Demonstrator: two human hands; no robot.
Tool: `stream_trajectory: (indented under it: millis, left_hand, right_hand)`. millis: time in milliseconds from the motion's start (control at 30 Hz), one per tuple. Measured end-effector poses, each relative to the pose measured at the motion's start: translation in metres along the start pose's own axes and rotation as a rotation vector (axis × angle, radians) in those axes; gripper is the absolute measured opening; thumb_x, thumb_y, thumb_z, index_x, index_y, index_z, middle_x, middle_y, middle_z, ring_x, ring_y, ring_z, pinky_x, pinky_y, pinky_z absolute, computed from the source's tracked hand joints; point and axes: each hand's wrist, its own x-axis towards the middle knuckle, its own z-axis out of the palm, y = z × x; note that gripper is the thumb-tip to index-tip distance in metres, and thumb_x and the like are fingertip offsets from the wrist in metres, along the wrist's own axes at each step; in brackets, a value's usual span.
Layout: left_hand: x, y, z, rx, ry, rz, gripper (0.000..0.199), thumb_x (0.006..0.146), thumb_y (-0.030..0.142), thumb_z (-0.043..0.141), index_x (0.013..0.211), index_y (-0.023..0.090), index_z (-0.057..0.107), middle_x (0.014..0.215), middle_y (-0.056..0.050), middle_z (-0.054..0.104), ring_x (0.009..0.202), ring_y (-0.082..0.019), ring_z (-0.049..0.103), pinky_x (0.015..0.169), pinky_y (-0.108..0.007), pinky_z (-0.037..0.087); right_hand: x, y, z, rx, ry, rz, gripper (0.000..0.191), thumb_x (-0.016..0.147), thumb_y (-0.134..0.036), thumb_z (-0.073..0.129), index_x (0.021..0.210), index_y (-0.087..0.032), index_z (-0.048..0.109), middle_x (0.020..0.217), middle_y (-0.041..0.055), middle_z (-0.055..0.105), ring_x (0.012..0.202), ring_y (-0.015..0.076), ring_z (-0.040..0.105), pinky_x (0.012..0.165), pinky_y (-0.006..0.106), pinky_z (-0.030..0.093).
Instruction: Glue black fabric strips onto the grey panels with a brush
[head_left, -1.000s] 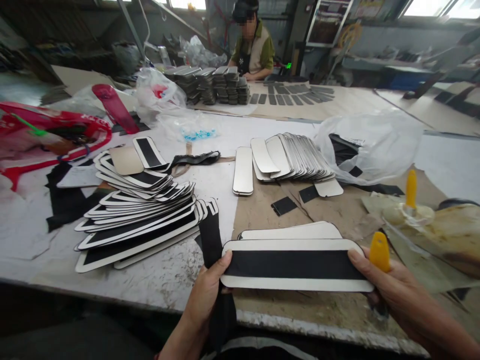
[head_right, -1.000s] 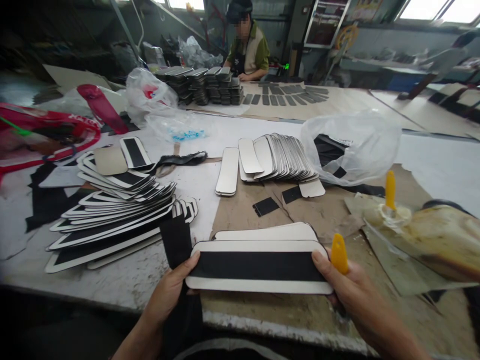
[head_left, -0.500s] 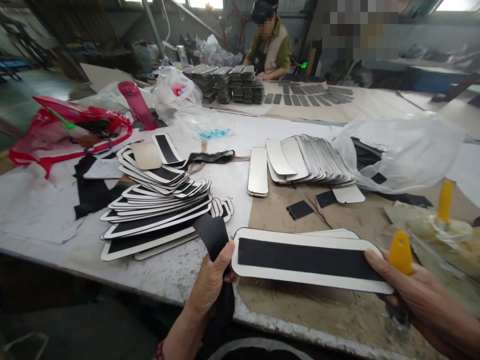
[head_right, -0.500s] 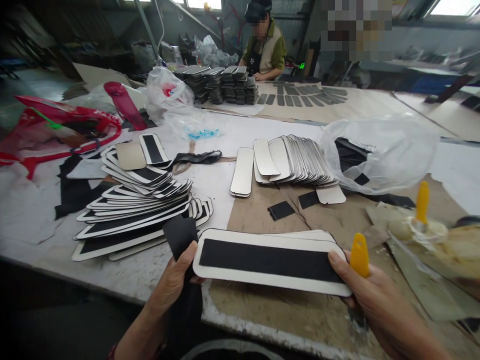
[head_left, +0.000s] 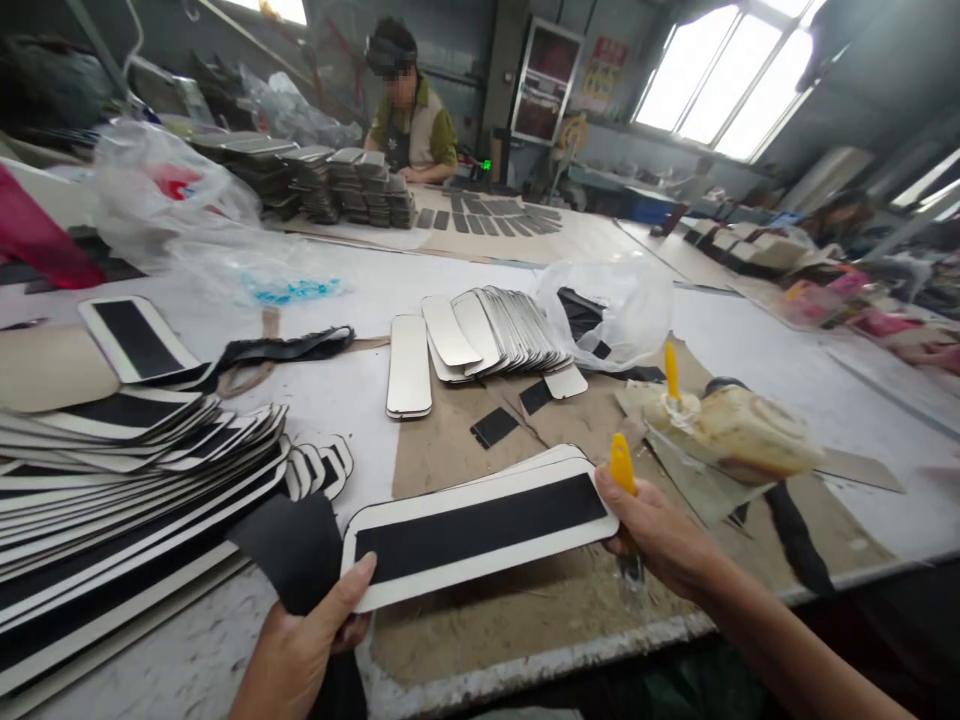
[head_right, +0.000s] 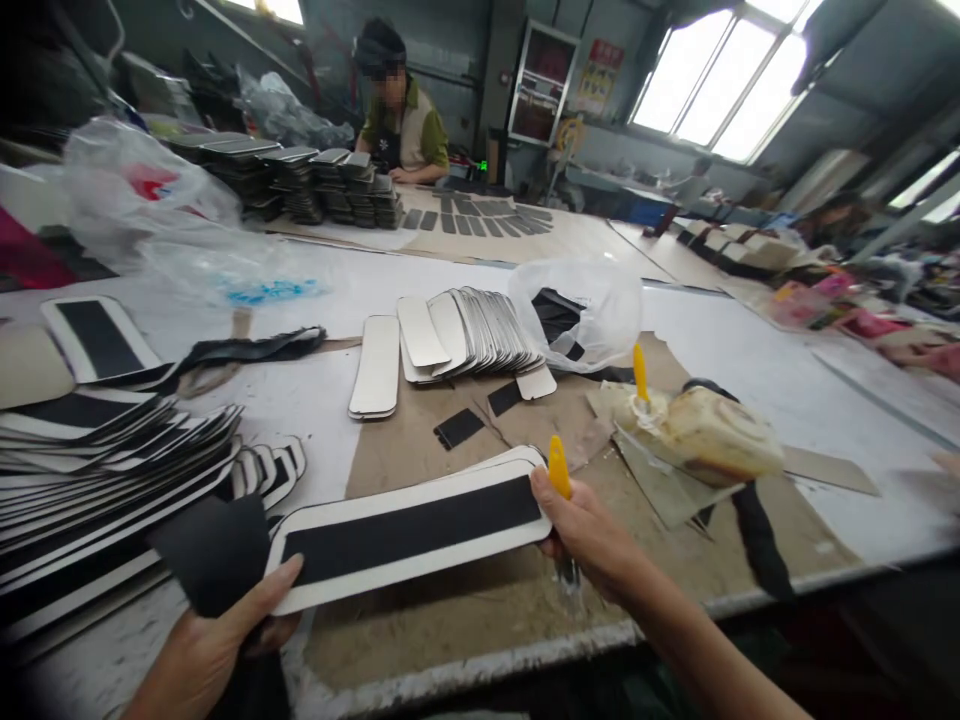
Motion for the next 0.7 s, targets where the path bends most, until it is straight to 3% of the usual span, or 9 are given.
stream_trajectory:
  millis: [200, 333, 467, 567, 700]
  left_hand:
    - [-0.002, 0.000, 0.006, 0.057, 0.079, 0.009, 0.038, 0.050, 0.041, 0.082, 0.067, 0.019, 0.055, 0.059, 0.003, 0.053, 0.049, -0.013, 0.047, 0.043, -0.023, 0.041]
    - [0.006, -0.011, 0.001, -0.012, -0.121, -0.103, 0.047, 0.053, 0.052, 0.077, 0.046, 0.016, 0.049, 0.041, 0.002, 0.043, 0.038, -0.009, 0.037, 0.037, -0.022, 0.032]
    - [0.013, -0.002, 0.000, -0.154, -0.248, -0.183, 0.052, 0.055, 0.058, 0.075, 0.046, 0.013, 0.051, 0.038, 0.001, 0.041, 0.035, -0.007, 0.036, 0.036, -0.020, 0.026]
    - [0.023, 0.017, 0.002, -0.162, -0.246, -0.084, 0.050, 0.061, 0.055, 0.073, 0.048, 0.014, 0.048, 0.039, 0.004, 0.037, 0.035, -0.006, 0.034, 0.037, -0.019, 0.023]
    - [0.048, 0.039, 0.004, -0.015, -0.129, 0.091, 0.051, 0.061, 0.058, 0.072, 0.049, 0.017, 0.042, 0.038, 0.005, 0.037, 0.035, -0.007, 0.033, 0.037, -0.021, 0.025]
  right_hand:
    - [0.004, 0.001, -0.010, -0.143, 0.092, -0.051, 0.044, 0.073, -0.058, 0.062, 0.066, -0.017, 0.048, 0.054, -0.0060, 0.038, 0.045, 0.0059, 0.033, 0.039, 0.018, 0.025]
    - [0.002, 0.002, -0.013, -0.041, -0.005, -0.039, 0.044, 0.078, -0.058, 0.057, 0.070, -0.016, 0.051, 0.055, -0.0060, 0.038, 0.043, 0.0044, 0.029, 0.037, 0.017, 0.023]
    - [0.004, -0.013, -0.011, 0.150, -0.083, 0.079, 0.044, 0.075, -0.059, 0.060, 0.072, -0.016, 0.050, 0.054, -0.0075, 0.035, 0.041, 0.0034, 0.023, 0.037, 0.016, 0.020]
    - [0.020, -0.036, -0.010, 0.101, -0.120, 0.042, 0.044, 0.077, -0.060, 0.057, 0.072, -0.017, 0.049, 0.054, -0.0069, 0.036, 0.042, 0.0044, 0.024, 0.039, 0.018, 0.020]
    - [0.059, -0.061, -0.012, -0.325, -0.031, -0.129, 0.043, 0.079, -0.057, 0.051, 0.061, -0.018, 0.045, 0.049, -0.0045, 0.039, 0.043, 0.0081, 0.032, 0.042, 0.021, 0.023]
